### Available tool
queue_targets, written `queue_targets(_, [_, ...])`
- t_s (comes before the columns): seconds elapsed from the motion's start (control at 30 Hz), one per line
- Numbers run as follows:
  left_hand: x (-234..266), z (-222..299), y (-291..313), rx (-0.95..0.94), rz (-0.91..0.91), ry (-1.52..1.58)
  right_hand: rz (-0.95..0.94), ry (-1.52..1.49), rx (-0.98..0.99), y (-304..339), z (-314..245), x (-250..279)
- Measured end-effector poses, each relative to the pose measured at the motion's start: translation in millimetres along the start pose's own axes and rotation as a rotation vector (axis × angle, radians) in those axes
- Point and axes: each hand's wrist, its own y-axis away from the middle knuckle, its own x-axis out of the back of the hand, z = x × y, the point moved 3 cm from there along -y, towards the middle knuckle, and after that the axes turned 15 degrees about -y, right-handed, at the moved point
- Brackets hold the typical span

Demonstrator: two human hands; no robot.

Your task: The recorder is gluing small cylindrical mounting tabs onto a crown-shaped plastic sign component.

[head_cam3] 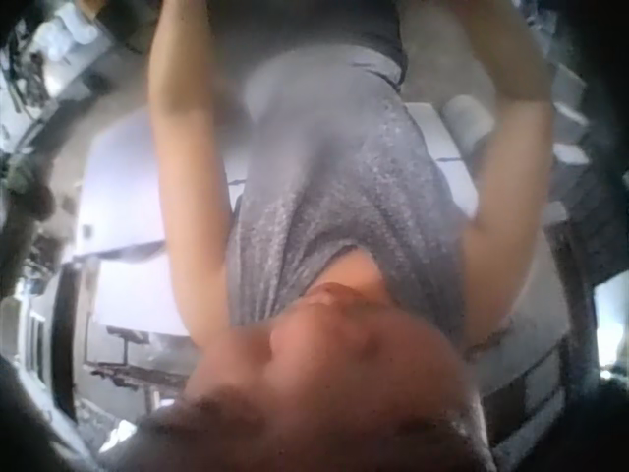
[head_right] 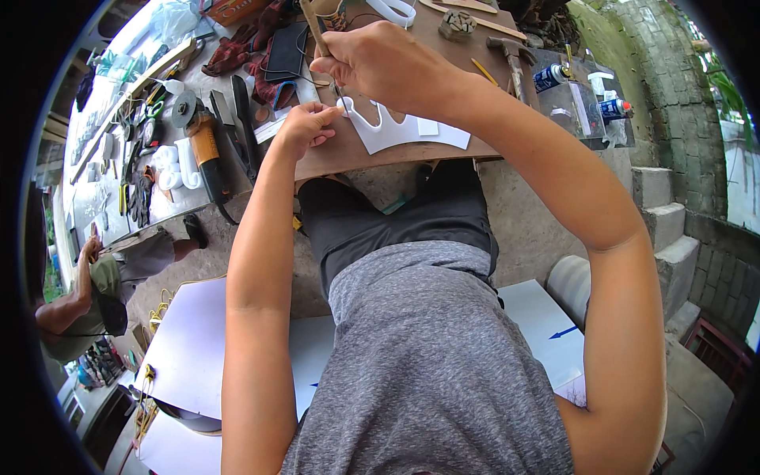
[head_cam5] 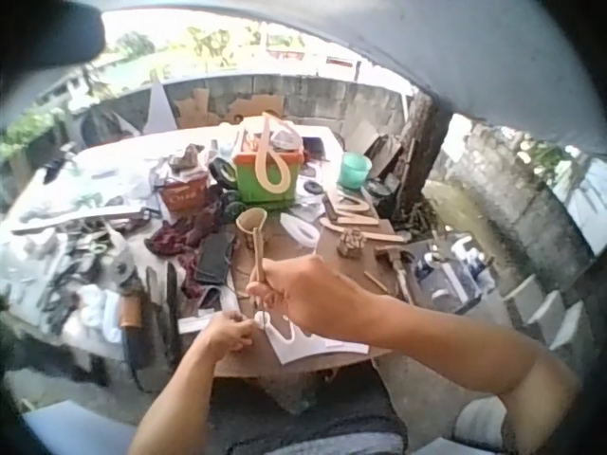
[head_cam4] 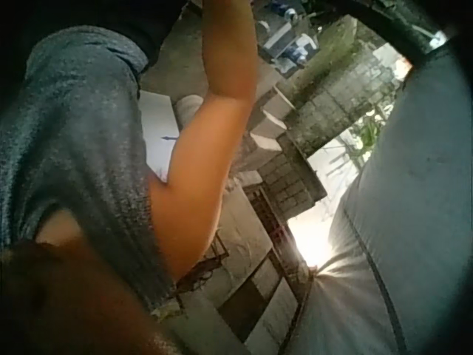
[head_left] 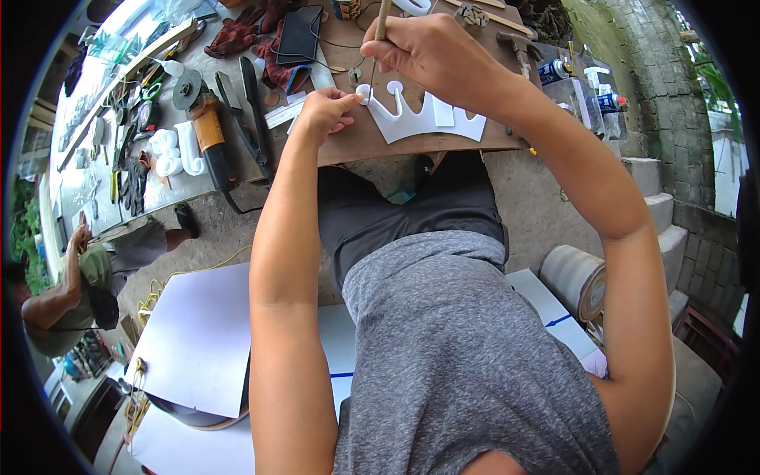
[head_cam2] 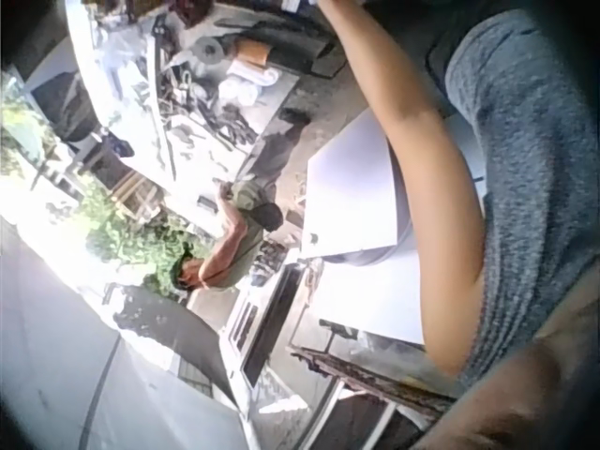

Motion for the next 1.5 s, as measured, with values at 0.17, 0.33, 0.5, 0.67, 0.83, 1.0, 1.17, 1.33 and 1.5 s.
queue_targets(0.17, [0.6,-0.5,-0.9,-0.001,0.010,0.000,-0.002,-0.016,0.016,2.2,4.5,-6.5])
queue_targets(0.33, [0.2,-1.5,-3.0,0.001,0.037,0.015,0.019,0.015,0.111,1.1,7.0,-10.1])
queue_targets(0.5, [-0.5,-2.9,-4.1,0.007,-0.012,0.016,-0.079,0.092,-0.064,3.2,14.5,-10.7])
queue_targets(0.67, [0.1,-2.2,-3.9,0.014,0.004,0.007,0.005,0.004,0.050,2.6,14.0,-12.9])
queue_targets(0.83, [0.0,-2.0,-2.9,0.002,0.007,0.009,-0.010,0.022,0.049,3.0,14.7,-13.9])
queue_targets(1.0, [-0.3,-2.7,-3.7,-0.002,0.012,0.033,0.015,0.047,0.081,2.1,12.4,-14.1])
queue_targets(1.17, [-0.1,-4.0,-5.1,-0.005,0.025,0.029,-0.007,0.062,0.071,0.0,13.6,-15.7])
queue_targets(1.33, [0.0,-3.5,-4.7,-0.011,0.024,0.031,-0.016,0.086,0.074,-1.2,13.8,-16.5])
queue_targets(1.5, [-0.3,-3.7,-4.5,0.005,0.008,0.029,-0.018,0.067,0.064,-2.0,14.0,-16.8])
